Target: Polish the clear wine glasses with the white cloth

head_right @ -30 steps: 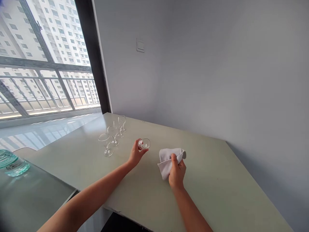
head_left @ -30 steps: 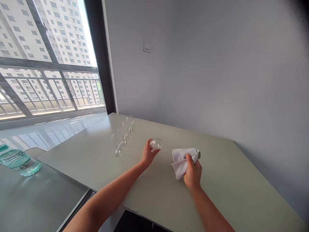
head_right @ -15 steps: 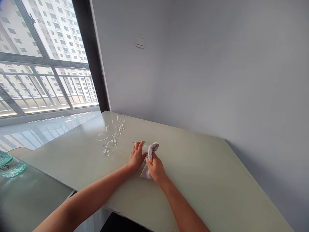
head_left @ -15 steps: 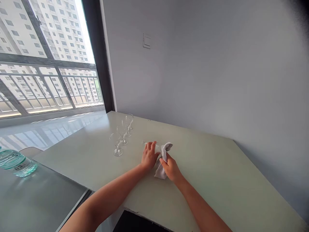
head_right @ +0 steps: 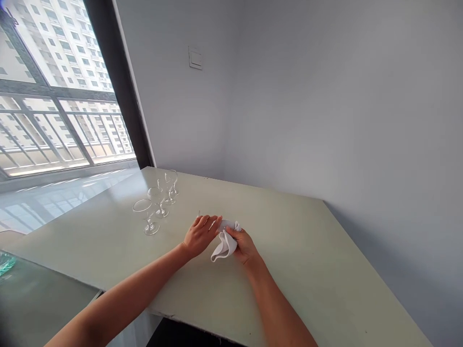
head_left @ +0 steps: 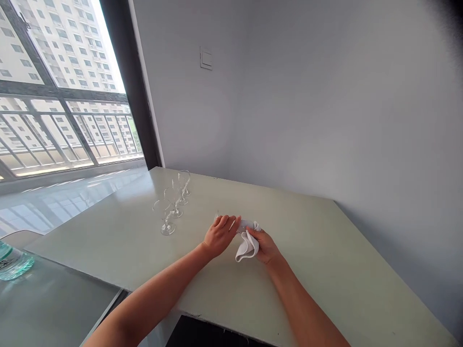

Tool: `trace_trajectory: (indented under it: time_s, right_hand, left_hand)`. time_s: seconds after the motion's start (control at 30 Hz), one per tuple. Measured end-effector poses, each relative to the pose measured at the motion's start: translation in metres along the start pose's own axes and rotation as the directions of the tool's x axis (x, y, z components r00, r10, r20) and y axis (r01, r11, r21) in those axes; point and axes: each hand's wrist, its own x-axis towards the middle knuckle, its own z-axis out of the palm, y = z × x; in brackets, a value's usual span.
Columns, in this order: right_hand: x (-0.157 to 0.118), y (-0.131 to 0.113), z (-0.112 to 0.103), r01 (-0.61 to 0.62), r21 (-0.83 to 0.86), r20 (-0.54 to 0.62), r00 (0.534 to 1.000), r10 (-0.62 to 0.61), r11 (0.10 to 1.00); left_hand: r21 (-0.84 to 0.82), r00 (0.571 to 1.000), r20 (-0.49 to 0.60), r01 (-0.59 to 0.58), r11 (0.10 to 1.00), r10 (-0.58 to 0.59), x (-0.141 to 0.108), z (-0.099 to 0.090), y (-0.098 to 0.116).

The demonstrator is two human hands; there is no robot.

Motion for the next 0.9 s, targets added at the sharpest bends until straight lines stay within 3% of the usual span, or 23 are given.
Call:
trace_trajectory:
  time_s: [0.13,0.2,0.27,0.3,0.37,0.43,0.47,0.5,0.53,0.6,0.63,0.67,0.73,0.8,0.83,0.9]
  right_hand:
    - [-0.005,-0.008,0.002,0.067,-0.141,0.021,0.998,-0.065,0.988]
    - [-0.010,-0.013,0.003,0.147,-0.321,0.055,0.989,-0.137,0.936]
    - [-0.018,-0.021,0.003,0.205,-0.496,0.134,0.978,-0.159,0.844]
    - [-0.022,-0.025,0.002,0.216,-0.555,0.186,0.973,-0.134,0.803]
    - [-0.027,-0.031,-0.001,0.213,-0.608,0.284,0.958,-0.041,0.765]
    - [-0.027,-0.033,-0.005,0.202,-0.587,0.339,0.941,0.012,0.784]
    - [-0.025,-0.032,-0.007,0.188,-0.556,0.335,0.942,0.011,0.810]
    - [-0.021,-0.030,-0.009,0.165,-0.509,0.304,0.953,-0.003,0.845]
    - [-0.017,-0.027,-0.010,0.136,-0.444,0.252,0.967,-0.022,0.886]
    - [-0.009,-0.021,-0.012,0.082,-0.277,0.134,0.990,-0.046,0.957]
    - [-0.006,-0.019,-0.012,0.067,-0.199,0.090,0.995,-0.049,0.978]
    - [-0.005,-0.018,-0.012,0.064,-0.143,0.070,0.996,-0.055,0.988]
    - [-0.007,-0.019,-0.010,0.086,-0.129,0.111,0.991,-0.072,0.988]
    - [-0.014,-0.024,-0.009,0.128,-0.234,0.236,0.969,-0.072,0.964]
    - [-0.018,-0.028,-0.008,0.154,-0.309,0.304,0.951,-0.056,0.938]
    - [-0.025,-0.033,-0.008,0.186,-0.459,0.406,0.914,0.018,0.869]
  left_hand:
    - [-0.009,0.996,0.071,-0.058,0.998,0.058,0.006,-0.008,-0.007]
    - [-0.073,0.989,0.148,0.016,0.997,-0.005,0.012,-0.017,-0.010]
    - [-0.199,0.955,0.289,0.124,0.972,-0.063,0.020,-0.028,-0.014]
    - [-0.291,0.913,0.405,0.184,0.939,-0.053,0.024,-0.035,-0.017]
    - [-0.482,0.756,0.650,0.327,0.813,0.081,0.033,-0.046,-0.023]
    - [-0.565,0.593,0.770,0.466,0.681,0.233,0.038,-0.051,-0.026]
    - [-0.561,0.569,0.787,0.502,0.658,0.237,0.038,-0.051,-0.026]
    - [-0.539,0.603,0.779,0.501,0.677,0.174,0.038,-0.049,-0.025]
    - [-0.504,0.679,0.731,0.465,0.728,0.073,0.036,-0.046,-0.022]
    - [-0.405,0.851,0.520,0.318,0.857,-0.070,0.030,-0.038,-0.016]
    - [-0.351,0.910,0.407,0.238,0.906,-0.082,0.027,-0.034,-0.013]
    - [-0.312,0.941,0.331,0.174,0.934,-0.065,0.025,-0.032,-0.011]
    - [-0.309,0.949,0.310,0.153,0.939,-0.052,0.021,-0.029,-0.011]
    - [-0.397,0.908,0.402,0.292,0.870,-0.121,0.021,-0.031,-0.016]
    - [-0.467,0.859,0.495,0.388,0.795,-0.128,0.021,-0.032,-0.020]
    - [-0.567,0.709,0.705,0.578,0.587,-0.018,0.021,-0.036,-0.028]
